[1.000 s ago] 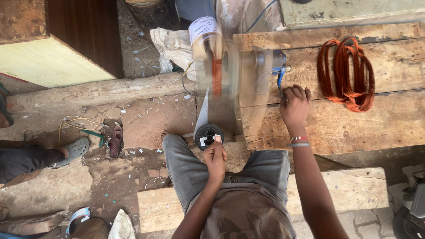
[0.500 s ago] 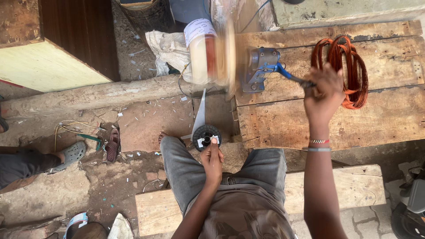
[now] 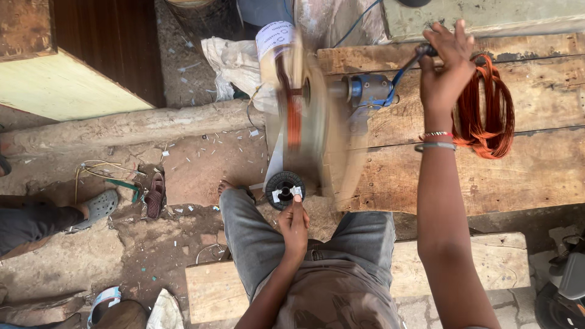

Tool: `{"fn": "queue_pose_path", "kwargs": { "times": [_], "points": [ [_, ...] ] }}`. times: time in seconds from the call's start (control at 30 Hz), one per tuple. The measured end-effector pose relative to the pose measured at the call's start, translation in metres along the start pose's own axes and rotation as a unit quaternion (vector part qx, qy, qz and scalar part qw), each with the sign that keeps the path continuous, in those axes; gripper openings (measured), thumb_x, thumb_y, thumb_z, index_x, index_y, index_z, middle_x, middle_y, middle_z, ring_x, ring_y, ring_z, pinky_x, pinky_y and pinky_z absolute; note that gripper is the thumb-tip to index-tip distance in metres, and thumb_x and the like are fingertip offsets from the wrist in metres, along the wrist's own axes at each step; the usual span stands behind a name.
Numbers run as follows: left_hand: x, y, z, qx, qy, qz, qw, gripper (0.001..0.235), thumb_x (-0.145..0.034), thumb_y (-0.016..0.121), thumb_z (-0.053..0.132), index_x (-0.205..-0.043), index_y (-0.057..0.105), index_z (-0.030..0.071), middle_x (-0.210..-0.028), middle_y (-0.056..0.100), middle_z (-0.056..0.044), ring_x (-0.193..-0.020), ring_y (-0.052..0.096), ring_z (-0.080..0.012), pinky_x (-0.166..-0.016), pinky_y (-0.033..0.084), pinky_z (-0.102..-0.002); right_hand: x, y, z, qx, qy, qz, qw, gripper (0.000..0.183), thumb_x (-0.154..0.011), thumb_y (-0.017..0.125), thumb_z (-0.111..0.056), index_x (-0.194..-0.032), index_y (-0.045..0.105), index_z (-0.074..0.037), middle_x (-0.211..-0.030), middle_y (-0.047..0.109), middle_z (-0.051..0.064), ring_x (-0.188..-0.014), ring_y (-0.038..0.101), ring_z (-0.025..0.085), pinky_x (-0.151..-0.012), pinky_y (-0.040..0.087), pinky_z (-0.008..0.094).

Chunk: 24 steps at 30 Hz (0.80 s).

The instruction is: The person winds copper wire onto a spool using a manual winding machine by turning a crank handle, then ties off the finished coil and removes it from the spool.

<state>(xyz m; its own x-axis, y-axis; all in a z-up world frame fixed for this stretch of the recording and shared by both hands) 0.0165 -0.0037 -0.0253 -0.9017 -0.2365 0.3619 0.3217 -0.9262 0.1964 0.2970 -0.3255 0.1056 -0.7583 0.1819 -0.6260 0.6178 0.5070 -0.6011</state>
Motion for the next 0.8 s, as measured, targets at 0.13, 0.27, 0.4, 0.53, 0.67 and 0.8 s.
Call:
{"fn": "queue_pose_path", "kwargs": {
  "times": [0.13, 0.27, 0.4, 0.53, 0.67, 0.8],
  "points": [
    [-0.001, 0.0, 0.002, -0.008, 0.029, -0.005, 1.0, 0.06, -0.106, 0.054, 0.039, -0.056, 0.049, 0.007, -0.048, 0.045, 0.001, -0.043, 0.038, -0.0062, -0.043, 0.029, -0.027, 0.001, 0.023, 0.012, 0.0, -0.02, -0.058, 0.998, 0.045, -0.092, 0.077, 0.006, -0.131, 0.077, -0.015, -0.146, 0.067, 0.011, -0.15, 0.043, 0.039, -0.126, 0.017, 0.059],
    [-0.004, 0.0, 0.003, -0.012, 0.038, -0.009, 0.999, 0.061, -0.107, 0.053, 0.04, -0.055, 0.048, 0.008, -0.048, 0.044, 0.002, -0.043, 0.037, -0.006, -0.043, 0.029, -0.027, 0.009, 0.048, 0.032, 0.021, -0.028, -0.12, 0.992, 0.056, -0.083, 0.08, 0.003, -0.136, 0.07, -0.012, -0.148, 0.061, 0.013, -0.147, 0.039, 0.042, -0.122, 0.017, 0.063],
    [-0.004, -0.001, 0.006, -0.024, 0.038, -0.011, 0.999, 0.062, -0.108, 0.051, 0.04, -0.055, 0.048, 0.008, -0.047, 0.043, 0.002, -0.043, 0.036, -0.0058, -0.043, 0.028, -0.027, 0.045, 0.078, 0.062, 0.026, -0.059, -0.126, 0.99, 0.055, -0.089, 0.078, -0.003, -0.142, 0.068, -0.016, -0.154, 0.062, 0.009, -0.154, 0.036, 0.04, -0.126, 0.02, 0.059],
    [-0.002, 0.001, 0.004, -0.025, 0.049, 0.0, 0.999, 0.061, -0.107, 0.052, 0.038, -0.055, 0.048, 0.007, -0.047, 0.042, 0.002, -0.042, 0.035, -0.006, -0.042, 0.028, -0.028, 0.087, 0.089, 0.082, 0.084, -0.054, -0.191, 0.977, 0.043, -0.081, 0.078, -0.005, -0.123, 0.073, -0.01, -0.142, 0.067, 0.013, -0.146, 0.046, 0.039, -0.122, 0.021, 0.062],
    [-0.001, 0.001, 0.002, -0.007, 0.066, 0.0, 0.998, 0.06, -0.108, 0.053, 0.037, -0.056, 0.048, 0.007, -0.048, 0.043, 0.002, -0.043, 0.036, -0.0053, -0.043, 0.028, -0.026, 0.122, 0.075, 0.071, 0.109, 0.003, -0.218, 0.97, 0.013, -0.082, 0.079, -0.009, -0.094, 0.076, -0.012, -0.13, 0.072, 0.011, -0.139, 0.058, 0.03, -0.121, 0.03, 0.056],
    [-0.001, -0.001, 0.002, 0.014, 0.013, 0.019, 1.0, 0.056, -0.105, 0.054, 0.037, -0.059, 0.05, 0.006, -0.048, 0.045, 0.001, -0.041, 0.038, -0.0064, -0.041, 0.028, -0.026, 0.152, 0.046, 0.029, 0.118, -0.001, -0.198, 0.973, 0.003, -0.104, 0.074, -0.009, -0.106, 0.075, -0.012, -0.119, 0.075, 0.01, -0.129, 0.063, 0.028, -0.127, 0.029, 0.057]
  ]
}}
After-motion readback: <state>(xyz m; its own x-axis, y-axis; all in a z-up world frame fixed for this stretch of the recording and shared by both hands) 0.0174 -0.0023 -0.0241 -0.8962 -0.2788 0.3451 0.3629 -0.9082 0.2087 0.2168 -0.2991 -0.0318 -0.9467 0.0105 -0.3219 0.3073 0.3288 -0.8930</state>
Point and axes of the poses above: each hand's wrist, its own x-axis away from the middle knuckle, its own y-axis out of the palm, z = x × y, the point moved 1 cm from there along -x, towards the middle knuckle
